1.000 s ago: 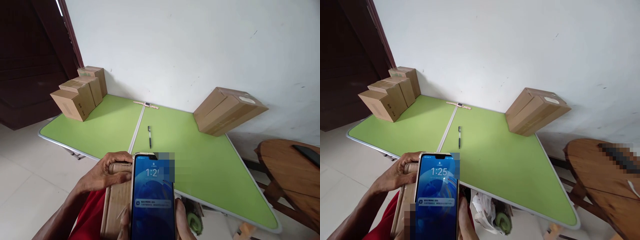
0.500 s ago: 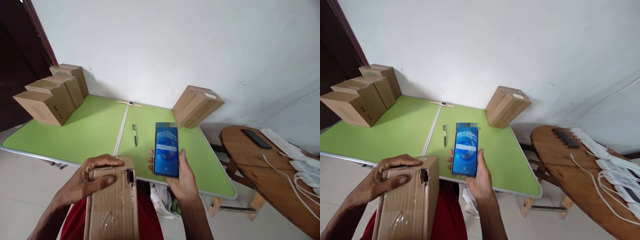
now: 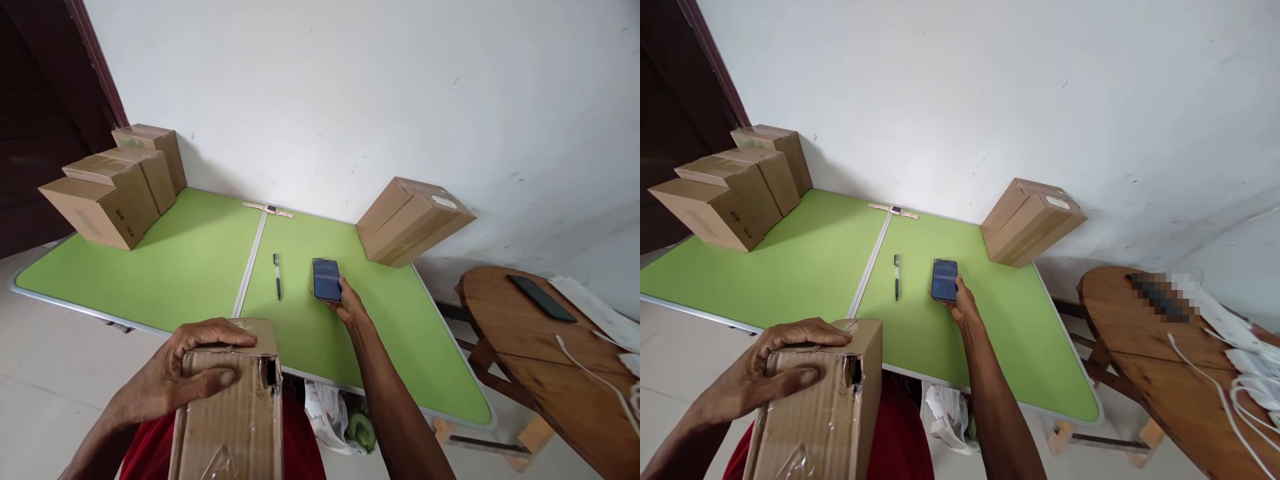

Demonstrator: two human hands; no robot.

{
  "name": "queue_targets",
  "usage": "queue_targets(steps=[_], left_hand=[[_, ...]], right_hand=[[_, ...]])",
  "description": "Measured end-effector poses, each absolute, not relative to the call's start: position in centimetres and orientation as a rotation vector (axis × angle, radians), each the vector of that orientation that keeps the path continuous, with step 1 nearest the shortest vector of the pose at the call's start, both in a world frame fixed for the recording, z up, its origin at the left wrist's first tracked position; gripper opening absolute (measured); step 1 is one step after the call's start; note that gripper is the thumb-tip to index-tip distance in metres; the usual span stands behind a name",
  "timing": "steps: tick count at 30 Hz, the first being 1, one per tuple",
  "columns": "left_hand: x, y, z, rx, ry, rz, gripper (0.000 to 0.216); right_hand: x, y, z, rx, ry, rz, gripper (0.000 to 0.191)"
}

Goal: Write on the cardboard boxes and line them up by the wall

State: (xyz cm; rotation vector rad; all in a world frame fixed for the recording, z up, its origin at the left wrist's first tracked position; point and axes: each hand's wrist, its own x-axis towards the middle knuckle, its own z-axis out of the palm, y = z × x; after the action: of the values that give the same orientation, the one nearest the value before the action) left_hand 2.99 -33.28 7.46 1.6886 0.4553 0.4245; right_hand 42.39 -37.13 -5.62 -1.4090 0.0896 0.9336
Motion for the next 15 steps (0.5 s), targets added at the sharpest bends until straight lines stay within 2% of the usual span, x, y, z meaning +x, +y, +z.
queue_targets(steps=[11, 15], left_hand=[[3.7, -33.4, 7.7, 1.646, 0.447, 0.449, 0.030], [4.0, -33.4, 8.1, 1.660, 0.418, 0.458, 0.032]], right_hand=[[42.2, -39.3, -4.2, -1.721, -0.157, 0.929, 0.021], [41.7, -40.0, -4.3, -1.756, -0.266, 0.882, 0.022]])
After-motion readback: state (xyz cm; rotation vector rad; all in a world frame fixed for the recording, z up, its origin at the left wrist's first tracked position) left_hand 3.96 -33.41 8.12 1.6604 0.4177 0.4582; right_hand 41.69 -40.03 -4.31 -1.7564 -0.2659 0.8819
